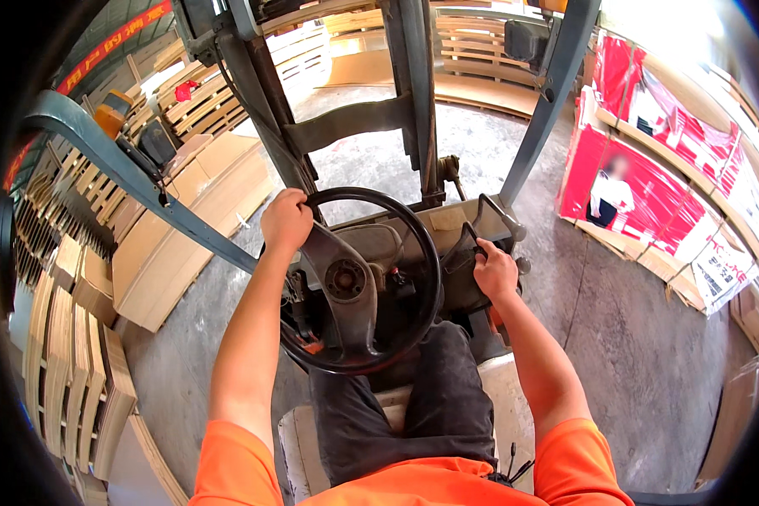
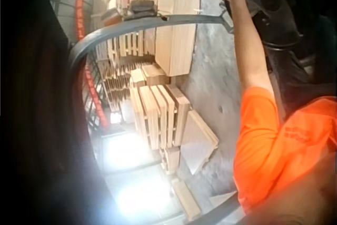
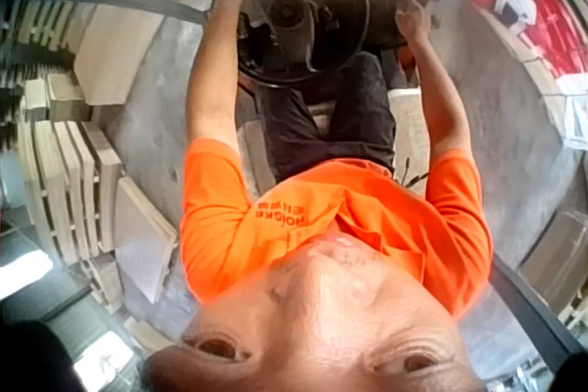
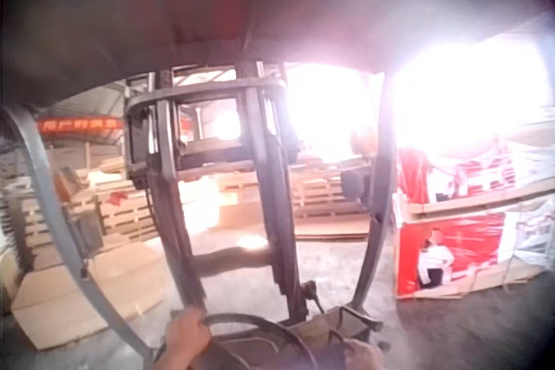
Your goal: The person drives a forklift through a wood furniture warehouse, navigating around stacks of plywood and then driving out of the warehouse into an outdoor paved area.
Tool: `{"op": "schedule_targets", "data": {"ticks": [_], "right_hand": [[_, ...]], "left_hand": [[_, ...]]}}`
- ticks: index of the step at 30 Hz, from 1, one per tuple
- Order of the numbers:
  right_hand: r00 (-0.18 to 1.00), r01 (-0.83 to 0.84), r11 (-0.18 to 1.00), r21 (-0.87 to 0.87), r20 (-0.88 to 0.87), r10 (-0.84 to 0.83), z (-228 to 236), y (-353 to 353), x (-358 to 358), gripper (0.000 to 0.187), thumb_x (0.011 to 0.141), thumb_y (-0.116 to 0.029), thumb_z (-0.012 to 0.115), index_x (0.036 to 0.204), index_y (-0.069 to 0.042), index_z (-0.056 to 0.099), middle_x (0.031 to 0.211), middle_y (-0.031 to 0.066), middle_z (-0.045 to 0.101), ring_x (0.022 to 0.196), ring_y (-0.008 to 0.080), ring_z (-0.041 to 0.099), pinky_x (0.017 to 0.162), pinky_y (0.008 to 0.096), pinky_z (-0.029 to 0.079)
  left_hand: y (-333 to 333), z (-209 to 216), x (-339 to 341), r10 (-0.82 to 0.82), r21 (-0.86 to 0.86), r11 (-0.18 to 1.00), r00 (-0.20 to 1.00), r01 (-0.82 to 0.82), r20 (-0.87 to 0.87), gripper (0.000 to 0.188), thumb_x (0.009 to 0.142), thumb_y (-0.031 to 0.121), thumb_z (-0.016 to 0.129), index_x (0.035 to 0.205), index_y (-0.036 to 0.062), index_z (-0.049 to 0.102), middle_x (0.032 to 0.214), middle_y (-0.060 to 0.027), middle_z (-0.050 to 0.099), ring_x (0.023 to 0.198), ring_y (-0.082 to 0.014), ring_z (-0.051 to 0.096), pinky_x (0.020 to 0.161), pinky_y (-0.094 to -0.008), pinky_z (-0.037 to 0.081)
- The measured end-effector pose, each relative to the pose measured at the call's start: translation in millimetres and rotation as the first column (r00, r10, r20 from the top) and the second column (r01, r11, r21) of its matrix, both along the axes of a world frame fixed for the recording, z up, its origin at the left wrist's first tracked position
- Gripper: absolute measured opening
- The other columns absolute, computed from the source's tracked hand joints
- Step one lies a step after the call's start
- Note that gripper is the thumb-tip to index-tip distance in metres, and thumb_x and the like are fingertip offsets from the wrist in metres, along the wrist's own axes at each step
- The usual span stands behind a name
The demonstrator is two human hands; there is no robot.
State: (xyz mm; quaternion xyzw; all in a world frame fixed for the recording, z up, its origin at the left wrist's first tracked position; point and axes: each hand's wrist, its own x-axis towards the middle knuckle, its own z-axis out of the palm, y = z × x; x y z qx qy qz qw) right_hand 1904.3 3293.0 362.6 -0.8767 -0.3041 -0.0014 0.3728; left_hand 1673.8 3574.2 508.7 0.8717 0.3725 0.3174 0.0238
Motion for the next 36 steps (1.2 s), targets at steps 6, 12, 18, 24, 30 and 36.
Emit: {"op": "schedule_targets", "data": {"ticks": [6, 12, 18, 24, 30, 36], "right_hand": [[1.0, -0.004, 1.0, -0.009, -0.004, 0.004, -13, 105, 39, 0.035, 0.082, -0.02, 0.06, 0.117, -0.016, 0.065, 0.101, 0.0165, 0.068, 0.094, 0.0357, 0.064, 0.084, 0.044, 0.05], [1.0, 0.008, 0.999, 0.054, 0.018, -0.009, -26, 218, 70, 0.035, 0.082, -0.019, 0.058, 0.116, -0.015, 0.065, 0.099, 0.0168, 0.068, 0.092, 0.035, 0.064, 0.082, 0.0442, 0.05], [0.998, 0.066, 0.997, 0.044, -0.006, -0.065, -24, 320, 106, 0.035, 0.081, -0.018, 0.058, 0.115, -0.015, 0.065, 0.1, 0.0168, 0.068, 0.091, 0.0344, 0.065, 0.081, 0.0434, 0.051], [0.999, 0.037, 0.999, 0.005, -0.001, -0.037, -41, 415, 160, 0.037, 0.082, -0.02, 0.059, 0.119, -0.018, 0.063, 0.099, 0.0168, 0.067, 0.09, 0.0352, 0.065, 0.081, 0.0445, 0.051], [0.999, 0.013, 1.0, 0.011, -0.029, -0.013, -39, 484, 207, 0.036, 0.083, -0.019, 0.059, 0.118, -0.017, 0.064, 0.103, 0.0165, 0.068, 0.095, 0.0359, 0.063, 0.084, 0.0437, 0.05], [1.0, 0.021, 1.0, 0.012, 0.005, -0.021, -45, 565, 262, 0.035, 0.082, -0.02, 0.059, 0.116, -0.018, 0.065, 0.099, 0.0165, 0.068, 0.092, 0.0358, 0.064, 0.082, 0.0445, 0.05]], "left_hand": [[103, -21, 0, 0.052, 0.013, 0.999, 0.998, -0.053, 0.023, 0.018, 0.077, 0.012, 0.058, 0.089, 0.0076, 0.07, 0.107, -0.0032, 0.067, 0.094, -0.0272, 0.064, 0.082, -0.0373, 0.052], [180, -60, -40, -0.027, 0.154, 0.988, 0.997, 0.015, 0.078, 0.015, 0.077, 0.006, 0.058, 0.087, 0.0016, 0.069, 0.111, -0.0117, 0.067, 0.101, -0.03, 0.063, 0.089, -0.0385, 0.05], [135, -95, -5, -0.394, 0.066, 0.916, 0.918, 0.396, -0.03, 0.012, 0.065, 0.0, 0.062, 0.074, 0.0044, 0.068, 0.103, -0.0114, 0.069, 0.105, -0.0309, 0.063, 0.09, -0.0388, 0.051], [214, -103, 199, -0.73, 0.201, 0.657, 0.68, 0.726, -0.068, 0.017, 0.069, 0.004, 0.06, 0.085, 0.0008, 0.066, 0.104, -0.0141, 0.063, 0.106, -0.0344, 0.058, 0.087, -0.0416, 0.05], [419, -66, 328, -0.405, 0.196, 0.898, 0.914, 0.395, 0.013, 0.026, 0.067, 0.004, 0.053, 0.087, 0.0015, 0.069, 0.096, -0.0163, 0.067, 0.094, -0.0332, 0.062, 0.086, -0.0403, 0.05], [574, -63, 266, -0.071, 0.241, 0.97, 0.987, 0.035, 0.142, 0.022, 0.075, 0.007, 0.054, 0.09, 0.0038, 0.068, 0.098, -0.0123, 0.068, 0.091, -0.0328, 0.064, 0.078, -0.0415, 0.052]]}}
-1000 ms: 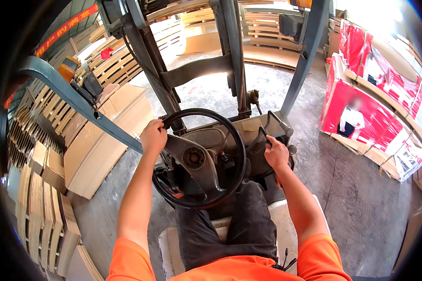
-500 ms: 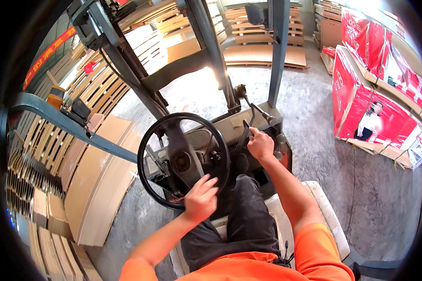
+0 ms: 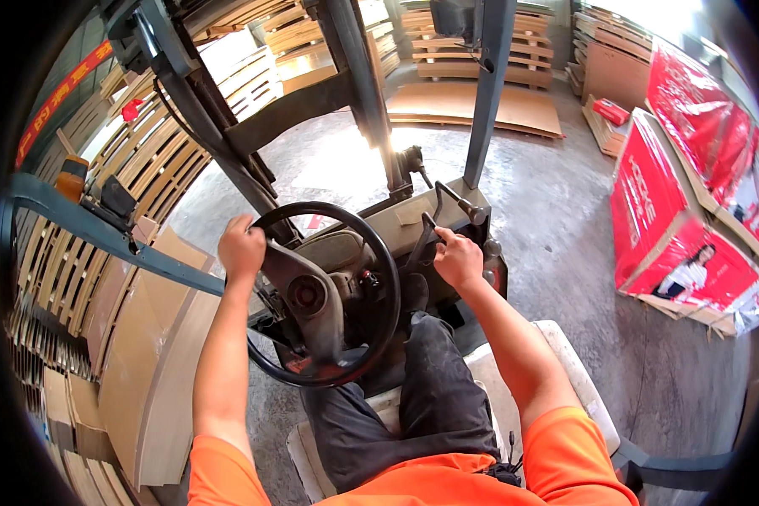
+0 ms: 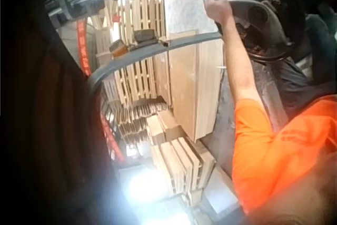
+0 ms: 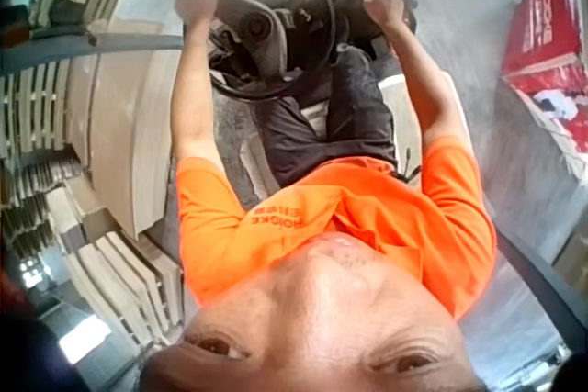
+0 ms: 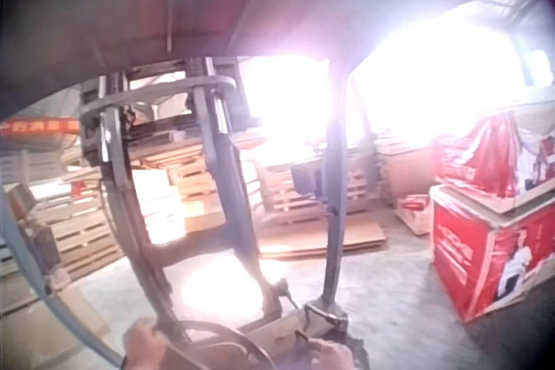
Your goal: The person drives a forklift through a wood furniture warehouse, navigating around stacks of plywood and then driving out of the warehouse into an outdoor paved area.
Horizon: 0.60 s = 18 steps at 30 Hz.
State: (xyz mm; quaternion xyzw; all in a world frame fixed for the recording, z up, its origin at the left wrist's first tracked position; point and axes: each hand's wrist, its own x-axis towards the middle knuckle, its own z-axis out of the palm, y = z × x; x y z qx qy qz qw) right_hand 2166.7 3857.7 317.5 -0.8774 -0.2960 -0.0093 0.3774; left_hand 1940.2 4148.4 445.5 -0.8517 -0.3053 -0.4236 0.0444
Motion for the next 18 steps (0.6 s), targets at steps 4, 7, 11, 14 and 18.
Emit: {"op": "schedule_targets", "data": {"ticks": [4, 7, 11, 14, 18], "right_hand": [[0.999, -0.019, 1.0, -0.021, 0.032, 0.02, -7, 57, 33, 0.035, 0.081, -0.022, 0.057, 0.115, -0.019, 0.066, 0.098, 0.016, 0.068, 0.089, 0.0346, 0.065, 0.079, 0.0452, 0.051], [1.0, 0.0, 0.999, -0.034, -0.014, -0.001, -7, 82, 73, 0.037, 0.081, -0.022, 0.058, 0.117, -0.019, 0.066, 0.095, 0.018, 0.068, 0.088, 0.0365, 0.065, 0.078, 0.0458, 0.051], [0.999, -0.039, 0.999, -0.016, 0.009, 0.039, -23, 129, 114, 0.036, 0.082, -0.02, 0.059, 0.117, -0.019, 0.065, 0.096, 0.0178, 0.068, 0.091, 0.0366, 0.065, 0.08, 0.0458, 0.05], [0.996, -0.084, 0.996, -0.015, 0.029, 0.084, -28, 160, 138, 0.035, 0.083, -0.02, 0.058, 0.117, -0.017, 0.065, 0.097, 0.0171, 0.068, 0.093, 0.0362, 0.064, 0.081, 0.0453, 0.049], [0.992, -0.113, 0.994, -0.006, 0.06, 0.113, -41, 197, 171, 0.034, 0.083, -0.017, 0.059, 0.116, -0.017, 0.066, 0.099, 0.0171, 0.069, 0.093, 0.0365, 0.064, 0.083, 0.0447, 0.05]], "left_hand": [[22, -22, -58, 0.088, -0.043, 0.995, 0.996, -0.089, -0.021, 0.022, 0.073, 0.003, 0.055, 0.09, 0.0024, 0.069, 0.097, -0.0131, 0.068, 0.091, -0.0314, 0.065, 0.08, -0.0388, 0.052], [-18, -39, -55, 0.079, -0.229, 0.971, 0.995, -0.064, 0.055, 0.018, 0.073, 0.001, 0.056, 0.086, 0.0008, 0.069, 0.097, -0.0136, 0.069, 0.094, -0.031, 0.065, 0.084, -0.0399, 0.052], [-71, -72, -33, -0.105, -0.112, 0.989, 0.992, 0.098, -0.065, 0.013, 0.071, 0.001, 0.059, 0.078, 0.0028, 0.07, 0.102, -0.01, 0.07, 0.103, -0.0298, 0.064, 0.089, -0.0384, 0.052], [-91, -90, 23, -0.228, -0.15, 0.963, 0.973, 0.223, -0.02, 0.012, 0.067, -0.001, 0.062, 0.077, 0.0034, 0.067, 0.102, -0.0092, 0.07, 0.105, -0.0283, 0.064, 0.087, -0.0379, 0.053], [-82, -107, 93, -0.309, -0.151, 0.94, 0.951, 0.305, -0.005, 0.018, 0.069, 0.001, 0.062, 0.086, 0.0058, 0.067, 0.109, -0.0061, 0.067, 0.106, -0.0261, 0.063, 0.085, -0.034, 0.054]]}}
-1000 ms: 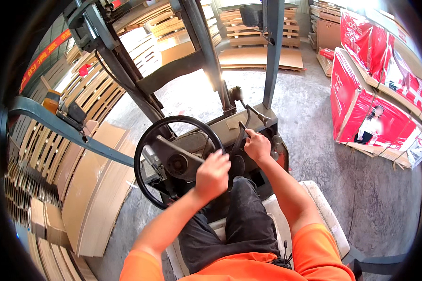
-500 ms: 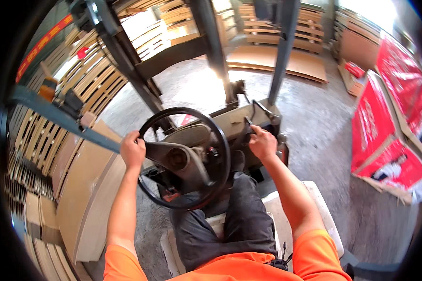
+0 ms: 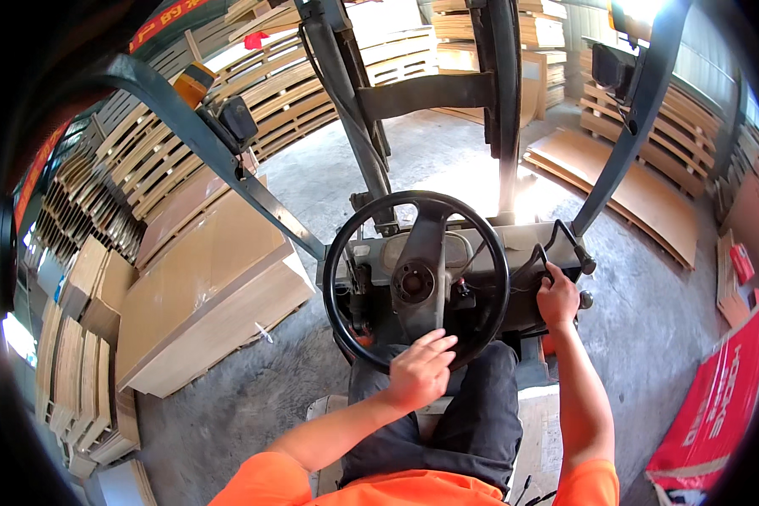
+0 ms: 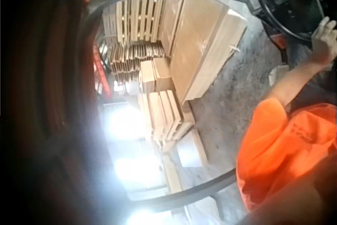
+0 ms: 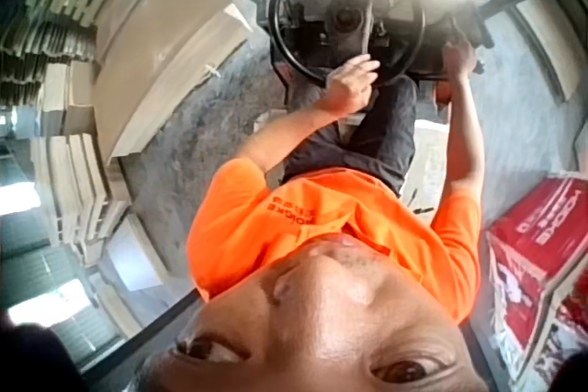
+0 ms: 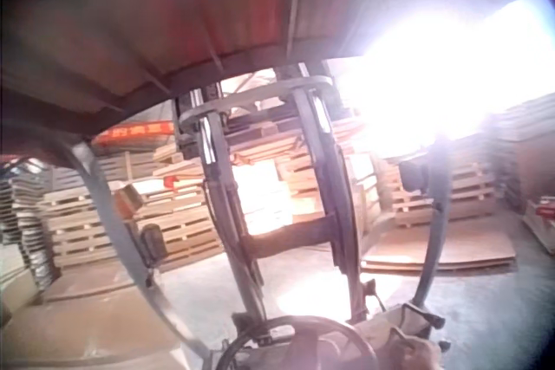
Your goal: The person drives a forklift through a wood furniture warehouse, navigating around stacks of plywood and then driving out of the warehouse into an outdoor paved area.
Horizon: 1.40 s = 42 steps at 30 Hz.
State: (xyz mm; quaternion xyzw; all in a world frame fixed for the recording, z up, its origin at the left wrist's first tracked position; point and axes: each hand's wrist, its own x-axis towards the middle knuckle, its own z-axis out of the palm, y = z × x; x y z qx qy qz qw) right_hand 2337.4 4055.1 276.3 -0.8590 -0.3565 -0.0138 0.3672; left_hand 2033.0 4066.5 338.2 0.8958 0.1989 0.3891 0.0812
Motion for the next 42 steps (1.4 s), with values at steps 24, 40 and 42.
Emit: {"op": "schedule_targets", "data": {"ticks": [24, 40, 42], "right_hand": [[0.976, -0.214, 0.976, -0.049, -0.045, 0.212, -46, 228, 153, 0.036, 0.084, -0.02, 0.06, 0.12, -0.017, 0.064, 0.105, 0.0172, 0.068, 0.098, 0.0358, 0.064, 0.088, 0.0431, 0.049], [0.908, -0.388, 0.91, 0.145, -0.11, 0.404, -99, 399, 229, 0.033, 0.085, -0.017, 0.057, 0.117, -0.012, 0.065, 0.107, 0.0169, 0.067, 0.102, 0.0352, 0.062, 0.091, 0.04, 0.047], [0.898, -0.401, 0.897, 0.185, -0.112, 0.425, -111, 422, 230, 0.032, 0.086, -0.018, 0.057, 0.116, -0.013, 0.066, 0.103, 0.0168, 0.068, 0.1, 0.0348, 0.063, 0.089, 0.0398, 0.048]], "left_hand": [[180, -32, 108, 0.195, 0.224, 0.954, 0.98, -0.198, 0.037, 0.018, 0.063, 0.003, 0.062, 0.081, 0.0021, 0.066, 0.091, -0.01, 0.066, 0.092, -0.0275, 0.066, 0.084, -0.0373, 0.056], [455, 6, 132, 0.604, 0.281, 0.721, 0.773, -0.633, 0.193, 0.019, 0.067, 0.001, 0.058, 0.085, 0.0022, 0.064, 0.088, -0.0124, 0.064, 0.086, -0.0323, 0.063, 0.074, -0.0407, 0.054], [500, 13, 151, 0.587, 0.269, 0.737, 0.784, -0.62, 0.202, 0.018, 0.067, 0.002, 0.059, 0.083, 0.0026, 0.066, 0.09, -0.0121, 0.065, 0.088, -0.0314, 0.063, 0.074, -0.0399, 0.054]]}}
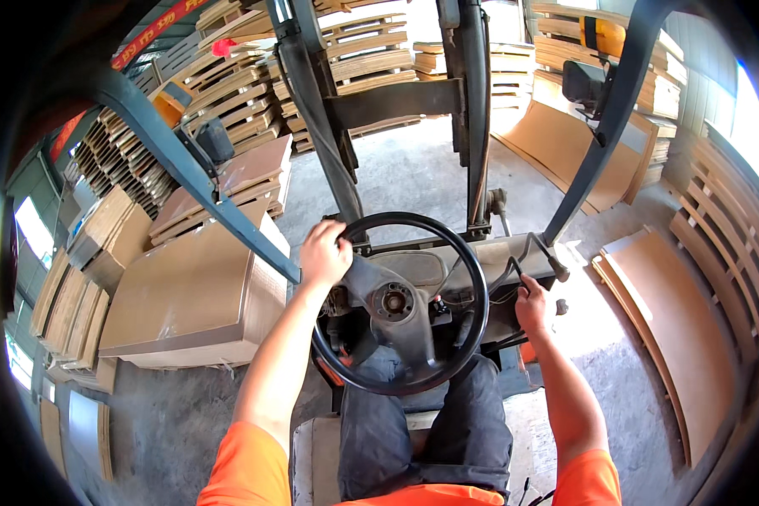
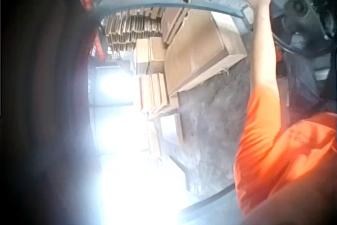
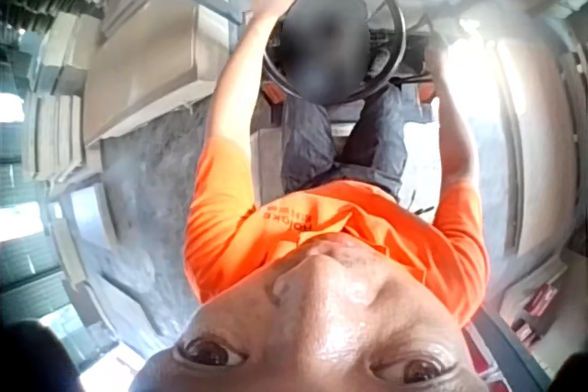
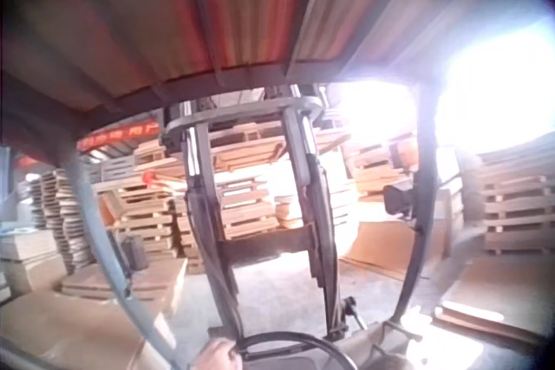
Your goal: The person drives a forklift through a wood furniture warehouse, navigating around stacks of plywood and then driving out of the warehouse into an outdoor paved area.
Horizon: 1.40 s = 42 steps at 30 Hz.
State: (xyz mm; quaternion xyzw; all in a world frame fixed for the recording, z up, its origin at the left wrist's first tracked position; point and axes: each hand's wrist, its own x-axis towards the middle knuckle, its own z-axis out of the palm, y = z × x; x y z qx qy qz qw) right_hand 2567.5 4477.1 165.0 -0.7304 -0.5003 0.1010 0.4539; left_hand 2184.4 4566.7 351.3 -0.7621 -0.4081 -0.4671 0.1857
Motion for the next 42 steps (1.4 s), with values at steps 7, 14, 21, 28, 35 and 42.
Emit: {"op": "schedule_targets", "data": {"ticks": [7, 14, 21, 28, 35, 42], "right_hand": [[0.994, 0.006, 0.994, -0.107, 0.111, 0.006, 17, 42, -7, 0.029, 0.087, -0.021, 0.058, 0.113, -0.015, 0.067, 0.098, 0.0156, 0.068, 0.093, 0.0339, 0.064, 0.081, 0.0421, 0.05], [0.994, -0.023, 0.996, -0.091, 0.108, 0.033, 20, 99, -5, 0.03, 0.085, -0.02, 0.057, 0.112, -0.016, 0.067, 0.094, 0.0151, 0.069, 0.091, 0.035, 0.064, 0.081, 0.044, 0.05], [0.992, -0.005, 0.994, -0.108, 0.122, 0.018, 10, 149, -7, 0.03, 0.085, -0.021, 0.057, 0.113, -0.017, 0.068, 0.094, 0.0162, 0.069, 0.092, 0.0356, 0.064, 0.081, 0.0444, 0.05], [0.991, -0.042, 0.997, -0.071, 0.124, 0.051, -2, 207, 13, 0.03, 0.086, -0.022, 0.057, 0.113, -0.016, 0.068, 0.094, 0.0178, 0.069, 0.091, 0.0366, 0.064, 0.081, 0.0441, 0.05], [0.983, -0.074, 0.996, -0.053, 0.164, 0.081, -10, 257, 12, 0.028, 0.085, -0.022, 0.058, 0.111, -0.016, 0.069, 0.088, 0.0184, 0.068, 0.084, 0.037, 0.065, 0.077, 0.0447, 0.051], [0.982, -0.054, 0.994, -0.094, 0.176, 0.07, -2, 301, -2, 0.029, 0.086, -0.019, 0.057, 0.113, -0.015, 0.067, 0.09, 0.0186, 0.068, 0.085, 0.0365, 0.065, 0.077, 0.044, 0.051]], "left_hand": [[69, -12, 147, -0.153, -0.293, 0.947, 0.987, 0.134, -0.042, 0.027, 0.068, 0.005, 0.055, 0.09, 0.0044, 0.07, 0.098, -0.011, 0.067, 0.097, -0.0289, 0.062, 0.086, -0.0379, 0.051], [11, -69, 202, -0.468, -0.283, 0.861, 0.876, 0.423, -0.112, 0.02, 0.068, 0.002, 0.056, 0.086, 0.0025, 0.063, 0.094, -0.0105, 0.062, 0.097, -0.0287, 0.059, 0.082, -0.0378, 0.052], [-20, -97, 163, -0.519, -0.341, 0.818, 0.85, 0.463, -0.091, 0.022, 0.069, 0.0, 0.059, 0.091, 0.0013, 0.064, 0.098, -0.0103, 0.062, 0.102, -0.0278, 0.06, 0.088, -0.0355, 0.051], [4, -112, 143, -0.467, -0.321, 0.852, 0.877, 0.413, -0.111, 0.023, 0.072, 0.003, 0.061, 0.094, 0.0008, 0.065, 0.103, -0.0099, 0.063, 0.106, -0.0263, 0.06, 0.093, -0.034, 0.05], [37, -110, 83, -0.412, -0.19, 0.908, 0.878, 0.373, -0.244, 0.014, 0.07, 0.007, 0.065, 0.083, 0.0043, 0.066, 0.09, -0.0068, 0.062, 0.098, -0.0257, 0.063, 0.086, -0.0342, 0.053], [136, -84, -35, -0.068, -0.074, 0.996, 0.989, 0.059, -0.129, 0.008, 0.064, 0.006, 0.064, 0.072, 0.0046, 0.064, 0.083, -0.0109, 0.062, 0.08, -0.0282, 0.064, 0.07, -0.0372, 0.054]]}}
